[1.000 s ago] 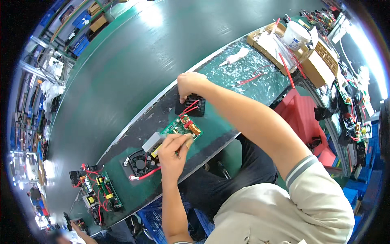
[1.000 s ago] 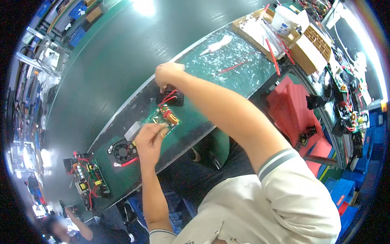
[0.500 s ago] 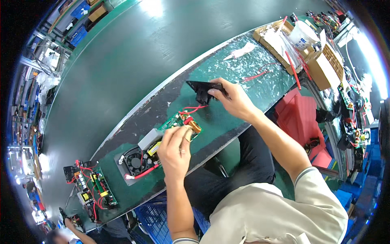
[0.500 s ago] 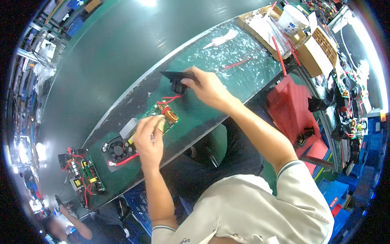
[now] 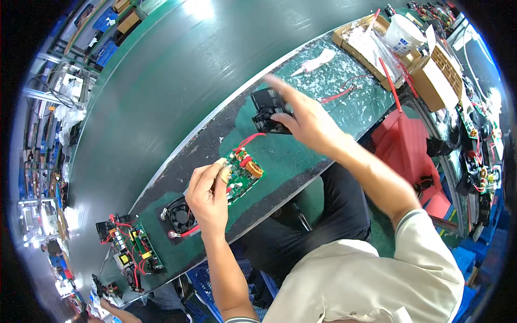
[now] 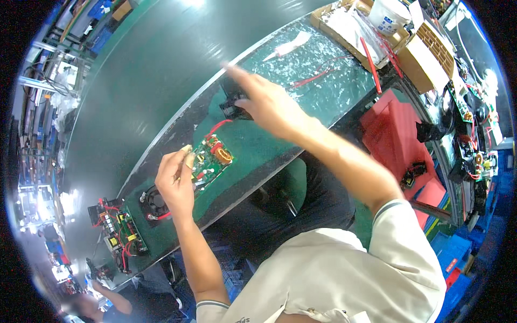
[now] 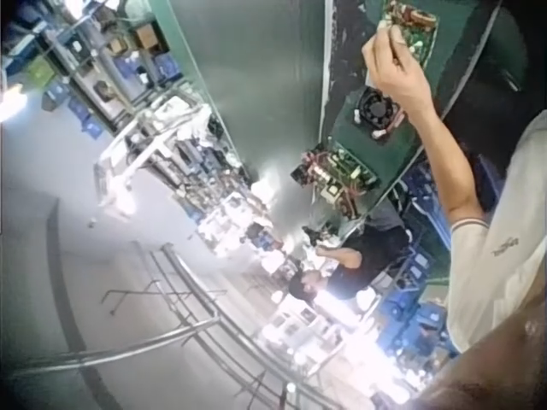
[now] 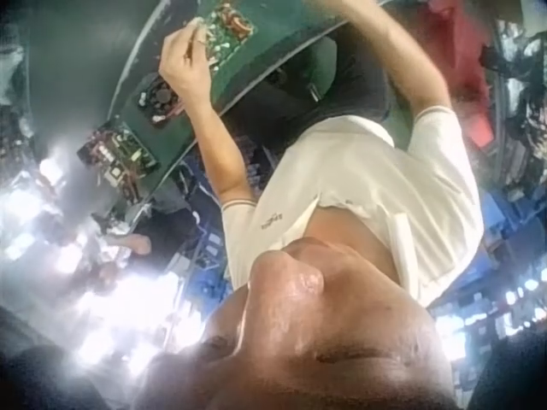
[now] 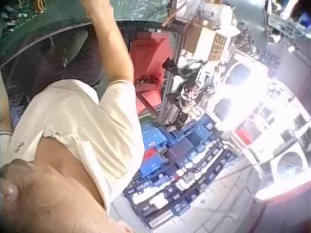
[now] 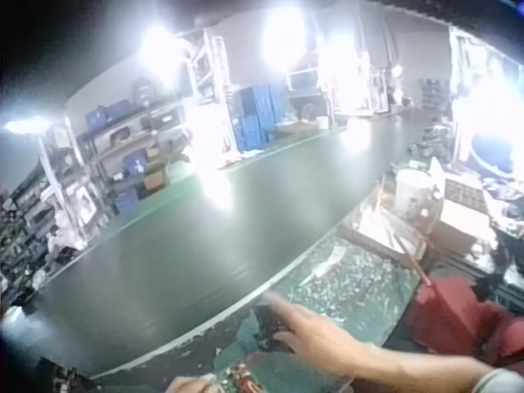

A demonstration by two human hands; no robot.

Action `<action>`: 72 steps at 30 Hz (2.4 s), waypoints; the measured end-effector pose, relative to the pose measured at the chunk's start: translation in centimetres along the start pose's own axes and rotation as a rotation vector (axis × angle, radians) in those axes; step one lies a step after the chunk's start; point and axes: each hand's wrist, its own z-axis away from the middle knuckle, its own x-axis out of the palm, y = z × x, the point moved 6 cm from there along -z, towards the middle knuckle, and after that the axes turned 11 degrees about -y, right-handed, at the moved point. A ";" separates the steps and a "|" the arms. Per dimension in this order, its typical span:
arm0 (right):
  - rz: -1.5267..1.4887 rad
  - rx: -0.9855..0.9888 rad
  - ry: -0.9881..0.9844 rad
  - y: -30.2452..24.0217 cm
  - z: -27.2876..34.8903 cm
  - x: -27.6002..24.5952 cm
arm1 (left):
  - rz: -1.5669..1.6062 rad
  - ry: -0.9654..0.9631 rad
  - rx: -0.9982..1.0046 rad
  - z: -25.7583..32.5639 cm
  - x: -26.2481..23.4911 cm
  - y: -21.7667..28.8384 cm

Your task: Assembling electronic components on a circuit board, including applying thermal paste and connecting wire harnesses.

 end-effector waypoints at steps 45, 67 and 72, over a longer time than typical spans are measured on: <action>-0.226 0.275 0.070 4.1 3.4 1.0 | -0.182 -0.100 0.116 -2.1 3.1 0.8; -0.759 0.307 -0.042 2.0 3.7 9.3 | -0.125 -0.162 0.000 -2.4 4.3 0.4; -0.687 0.322 -0.039 2.2 3.6 8.9 | -0.099 -0.173 -0.027 -2.4 4.4 0.4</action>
